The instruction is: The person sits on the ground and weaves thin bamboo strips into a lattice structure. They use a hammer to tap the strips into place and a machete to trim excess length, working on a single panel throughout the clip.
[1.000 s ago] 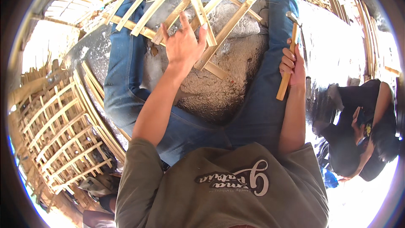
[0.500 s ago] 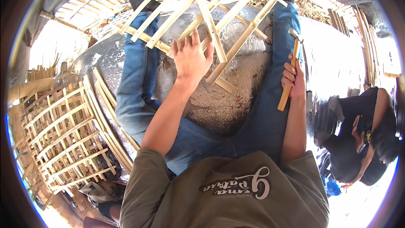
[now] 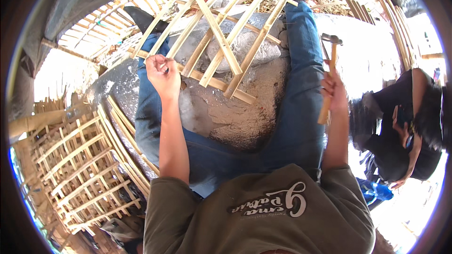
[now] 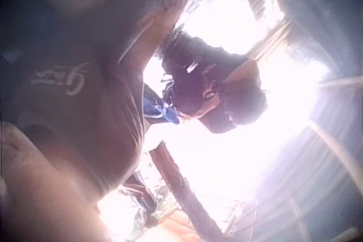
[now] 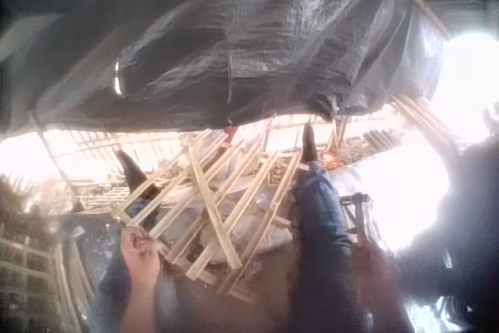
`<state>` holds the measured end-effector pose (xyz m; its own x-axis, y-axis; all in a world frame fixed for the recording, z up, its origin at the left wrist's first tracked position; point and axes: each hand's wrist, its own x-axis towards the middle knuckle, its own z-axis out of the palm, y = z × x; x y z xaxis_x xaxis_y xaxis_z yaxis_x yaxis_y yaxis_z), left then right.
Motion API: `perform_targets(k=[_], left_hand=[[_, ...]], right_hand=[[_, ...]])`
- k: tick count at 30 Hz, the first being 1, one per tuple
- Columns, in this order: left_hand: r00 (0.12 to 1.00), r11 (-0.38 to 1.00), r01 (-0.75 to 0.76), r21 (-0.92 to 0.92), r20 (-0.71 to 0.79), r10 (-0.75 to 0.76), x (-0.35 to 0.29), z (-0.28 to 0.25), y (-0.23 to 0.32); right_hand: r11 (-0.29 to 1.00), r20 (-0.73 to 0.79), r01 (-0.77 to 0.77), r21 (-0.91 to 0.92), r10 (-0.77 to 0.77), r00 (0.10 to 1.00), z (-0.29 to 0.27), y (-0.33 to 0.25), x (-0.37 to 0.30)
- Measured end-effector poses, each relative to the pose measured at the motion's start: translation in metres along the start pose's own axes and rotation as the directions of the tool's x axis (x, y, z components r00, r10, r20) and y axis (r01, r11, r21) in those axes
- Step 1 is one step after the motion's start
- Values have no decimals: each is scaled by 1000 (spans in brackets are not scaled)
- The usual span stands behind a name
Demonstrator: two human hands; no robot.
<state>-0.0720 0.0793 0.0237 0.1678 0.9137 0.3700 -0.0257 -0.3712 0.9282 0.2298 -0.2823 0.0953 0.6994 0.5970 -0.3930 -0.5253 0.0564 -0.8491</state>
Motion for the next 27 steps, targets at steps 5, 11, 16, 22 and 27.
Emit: perform_targets(k=[5, 11, 16, 22, 27], left_hand=[[992, 998, -60, 11, 108, 59, -7, 4, 3], [933, 920, -303, 248, 275, 233, -13, 21, 22], [976, 981, -102, 166, 208, 67, -13, 14, 18], [983, 982, -65, 177, 179, 33, -15, 19, 16], [974, 999, 17, 30, 226, -23, -26, 21, 13]], right_hand=[[839, -160, 108, -533, -225, 961, -54, -27, -37], [53, -119, -110, -993, -628, 769, -143, 48, -34], [35, -226, -268, -963, -650, 726, -126, 80, -39], [-92, -177, -271, -958, -552, 815, -143, 94, -34], [-85, -290, -347, -934, -389, 875, -110, 79, -47]])
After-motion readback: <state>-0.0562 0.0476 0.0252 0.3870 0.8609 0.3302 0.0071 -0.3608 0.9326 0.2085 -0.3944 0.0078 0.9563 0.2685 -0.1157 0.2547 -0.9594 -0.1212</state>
